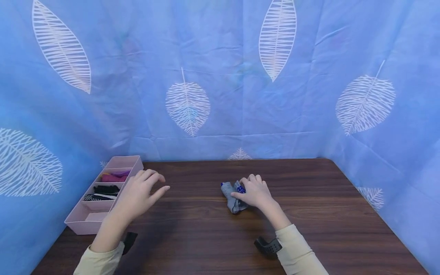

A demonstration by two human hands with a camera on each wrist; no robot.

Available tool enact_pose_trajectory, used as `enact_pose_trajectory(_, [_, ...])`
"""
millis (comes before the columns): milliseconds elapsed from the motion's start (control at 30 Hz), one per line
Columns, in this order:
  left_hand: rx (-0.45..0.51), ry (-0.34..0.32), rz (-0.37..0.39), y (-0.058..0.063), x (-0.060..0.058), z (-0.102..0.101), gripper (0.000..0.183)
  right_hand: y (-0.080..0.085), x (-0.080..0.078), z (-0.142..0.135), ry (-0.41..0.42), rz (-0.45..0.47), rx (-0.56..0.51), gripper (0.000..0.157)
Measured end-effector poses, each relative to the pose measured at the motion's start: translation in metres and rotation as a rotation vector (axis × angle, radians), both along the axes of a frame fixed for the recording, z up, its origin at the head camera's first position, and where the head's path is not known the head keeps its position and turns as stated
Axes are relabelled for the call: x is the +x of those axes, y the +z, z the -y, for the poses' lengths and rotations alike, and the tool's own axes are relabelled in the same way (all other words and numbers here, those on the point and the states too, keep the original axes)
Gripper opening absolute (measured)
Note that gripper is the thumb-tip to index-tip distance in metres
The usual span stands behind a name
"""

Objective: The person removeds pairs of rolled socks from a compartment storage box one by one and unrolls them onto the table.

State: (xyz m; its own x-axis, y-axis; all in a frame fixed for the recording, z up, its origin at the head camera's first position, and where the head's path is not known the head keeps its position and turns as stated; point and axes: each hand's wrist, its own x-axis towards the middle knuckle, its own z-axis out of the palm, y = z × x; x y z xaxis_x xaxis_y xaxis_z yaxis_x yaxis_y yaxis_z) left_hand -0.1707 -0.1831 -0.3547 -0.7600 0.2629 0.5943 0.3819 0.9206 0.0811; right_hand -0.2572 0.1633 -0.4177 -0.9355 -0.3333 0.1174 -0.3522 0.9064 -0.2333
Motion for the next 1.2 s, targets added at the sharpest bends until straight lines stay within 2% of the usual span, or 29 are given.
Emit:
enact_pose_trajectory(200, [0.059, -0.015, 0.114, 0.005, -0.018, -0.039, 0.022, -0.002, -0.001, -0.001, 0.036, -0.013, -0.038, 0.068])
enact_pose_trajectory(333, [0.107, -0.053, 0.216, 0.003, -0.029, -0.063, 0.024, -0.003, -0.002, -0.002, 0.082, 0.001, -0.043, 0.066])
enact_pose_trajectory(633, [0.194, -0.108, 0.419, -0.012, -0.049, -0.105, 0.031, -0.009, -0.008, -0.008, 0.123, 0.064, -0.082, 0.065])
enact_pose_trajectory(733, [0.23, -0.121, 0.488, -0.019, -0.053, -0.116, 0.032, -0.012, -0.011, -0.01, 0.14, 0.088, -0.085, 0.064])
enact_pose_trajectory(867, [0.229, -0.137, 0.555, -0.029, -0.059, -0.126, 0.03, -0.015, -0.014, -0.013, 0.151, 0.109, -0.08, 0.063])
enact_pose_trajectory(1200, [0.197, -0.117, 0.738, -0.054, -0.072, -0.13, 0.032, -0.015, -0.013, -0.019, 0.159, 0.146, -0.085, 0.057])
